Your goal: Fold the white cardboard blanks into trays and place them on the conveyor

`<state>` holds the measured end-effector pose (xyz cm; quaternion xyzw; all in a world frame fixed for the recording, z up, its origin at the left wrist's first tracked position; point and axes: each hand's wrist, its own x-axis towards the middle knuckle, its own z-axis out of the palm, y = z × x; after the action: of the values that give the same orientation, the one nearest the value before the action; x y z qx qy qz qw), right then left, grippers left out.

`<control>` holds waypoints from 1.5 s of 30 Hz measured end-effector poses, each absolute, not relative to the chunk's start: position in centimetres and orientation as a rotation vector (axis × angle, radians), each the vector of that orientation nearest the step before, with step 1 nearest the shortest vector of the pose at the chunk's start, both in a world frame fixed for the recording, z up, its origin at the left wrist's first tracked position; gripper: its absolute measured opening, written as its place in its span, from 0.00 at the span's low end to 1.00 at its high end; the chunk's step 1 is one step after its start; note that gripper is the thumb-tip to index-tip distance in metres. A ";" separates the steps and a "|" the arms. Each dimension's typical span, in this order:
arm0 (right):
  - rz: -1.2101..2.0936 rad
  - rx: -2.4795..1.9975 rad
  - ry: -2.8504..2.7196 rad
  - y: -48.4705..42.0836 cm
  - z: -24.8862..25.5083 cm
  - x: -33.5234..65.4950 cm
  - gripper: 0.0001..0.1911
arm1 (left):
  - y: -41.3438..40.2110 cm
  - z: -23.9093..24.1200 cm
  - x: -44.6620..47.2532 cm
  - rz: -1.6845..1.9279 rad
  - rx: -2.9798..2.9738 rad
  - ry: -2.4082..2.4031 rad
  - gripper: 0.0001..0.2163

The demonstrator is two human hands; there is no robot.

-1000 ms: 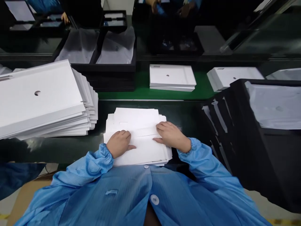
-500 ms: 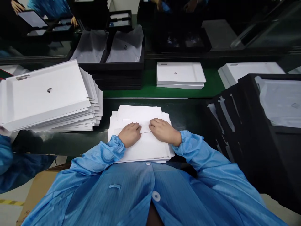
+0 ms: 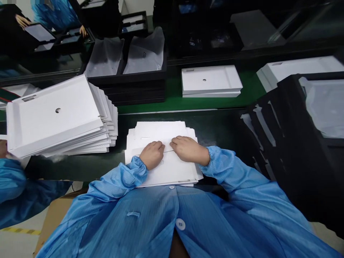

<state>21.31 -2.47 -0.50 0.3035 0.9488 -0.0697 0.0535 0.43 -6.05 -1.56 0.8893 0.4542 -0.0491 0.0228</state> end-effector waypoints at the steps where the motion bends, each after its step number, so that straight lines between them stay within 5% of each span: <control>1: -0.229 0.915 2.872 -2.3 -0.4 21.3 0.13 | -5.9 -1.5 0.6 -0.167 2.739 1.409 0.12; 14: -0.617 1.097 2.776 1.9 -0.9 21.1 0.18 | -2.3 -0.2 0.8 -0.257 2.359 1.580 0.15; 20: -0.248 0.993 3.030 -0.8 -2.0 22.2 0.16 | -4.4 -1.3 0.1 -0.076 2.701 1.476 0.15; 25: -0.071 1.107 3.013 -0.5 -2.4 22.0 0.27 | -3.7 -1.4 -0.1 -0.037 2.812 1.492 0.24; 31: 0.086 1.161 2.998 0.3 -2.6 21.3 0.37 | -3.3 -2.7 -0.9 0.163 2.870 1.554 0.22; 45: 0.059 1.096 3.022 -0.3 -3.5 20.9 0.20 | -2.9 -3.9 -0.7 0.157 2.840 1.496 0.19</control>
<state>20.85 -0.29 -3.50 0.3406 0.9393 0.0184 -0.0367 -0.68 -2.88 -3.86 0.8831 0.4653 0.0490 -0.0360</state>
